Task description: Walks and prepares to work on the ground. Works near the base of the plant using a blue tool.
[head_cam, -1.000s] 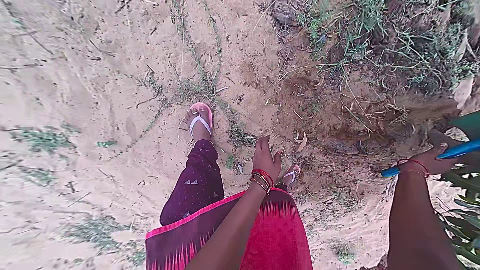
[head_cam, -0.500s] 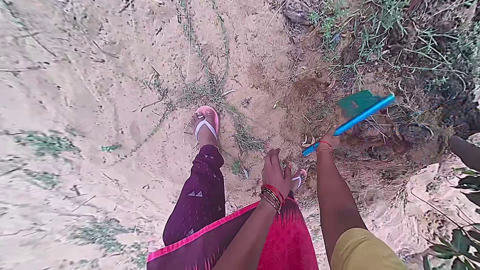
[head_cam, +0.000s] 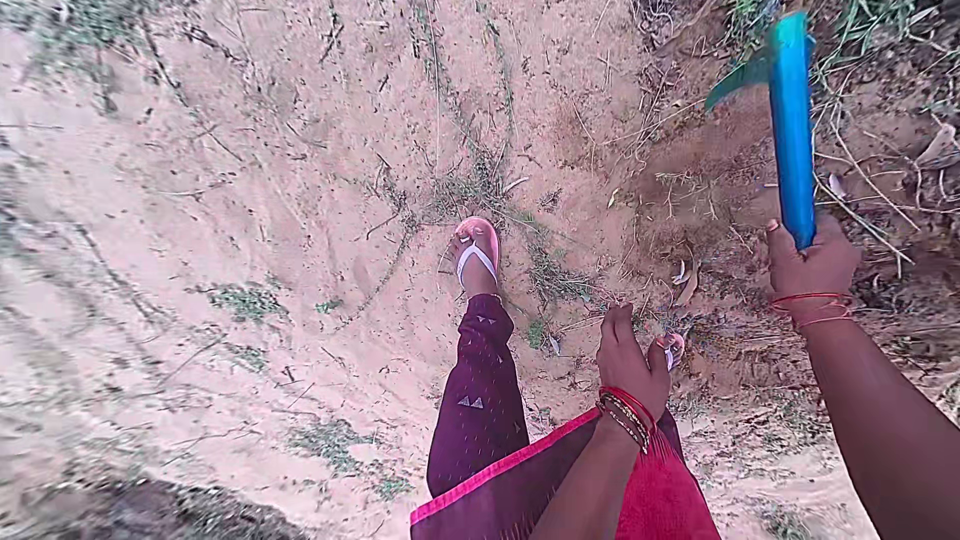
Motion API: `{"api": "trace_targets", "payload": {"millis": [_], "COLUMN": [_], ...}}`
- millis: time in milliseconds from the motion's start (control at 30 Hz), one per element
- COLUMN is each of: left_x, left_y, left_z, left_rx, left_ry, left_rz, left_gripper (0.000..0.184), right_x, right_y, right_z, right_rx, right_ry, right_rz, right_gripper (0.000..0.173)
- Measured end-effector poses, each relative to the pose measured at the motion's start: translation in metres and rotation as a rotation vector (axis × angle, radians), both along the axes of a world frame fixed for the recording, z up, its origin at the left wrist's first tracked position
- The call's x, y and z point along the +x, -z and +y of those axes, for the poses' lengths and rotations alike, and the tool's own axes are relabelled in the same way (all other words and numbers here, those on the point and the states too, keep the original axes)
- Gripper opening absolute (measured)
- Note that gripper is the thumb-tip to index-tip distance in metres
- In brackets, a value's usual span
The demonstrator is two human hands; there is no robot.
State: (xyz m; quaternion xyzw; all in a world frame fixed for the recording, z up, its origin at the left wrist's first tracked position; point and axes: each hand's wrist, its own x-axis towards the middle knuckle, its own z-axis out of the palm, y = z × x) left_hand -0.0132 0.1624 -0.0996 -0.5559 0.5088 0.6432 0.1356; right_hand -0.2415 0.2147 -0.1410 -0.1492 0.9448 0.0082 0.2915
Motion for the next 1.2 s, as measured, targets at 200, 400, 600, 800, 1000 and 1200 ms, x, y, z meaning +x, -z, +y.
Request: {"api": "trace_targets", "payload": {"millis": [200,400,600,800,1000,1200], "left_x": [0.004,0.004,-0.003,-0.002,-0.001,-0.010], "left_y": [0.007,0.009,0.004,-0.001,0.000,-0.005], "left_z": [0.016,0.021,0.006,0.004,0.010,0.002], "left_rx": [-0.042,0.002,0.092,0.064,0.029,0.065], "left_ry": [-0.017,0.016,0.040,0.041,0.051,0.072], "left_rz": [-0.004,-0.028,-0.050,-0.015,-0.011,0.004], "left_gripper": [0.055,0.057,0.058,0.057,0.057,0.058], "right_x": [0.003,0.003,-0.005,-0.015,-0.016,0.050], "right_y": [0.071,0.139,0.089,0.012,0.088,0.129], "right_z": [-0.020,-0.048,-0.035,-0.034,-0.062,0.002], "right_rx": [-0.790,-0.061,0.106,-0.164,-0.268,-0.016], "right_ry": [0.351,0.308,0.144,0.064,0.501,0.886], "right_rz": [0.150,-0.230,-0.377,-0.155,-0.258,-0.444], "right_gripper": [0.030,0.056,0.054,0.050,0.048,0.039]}}
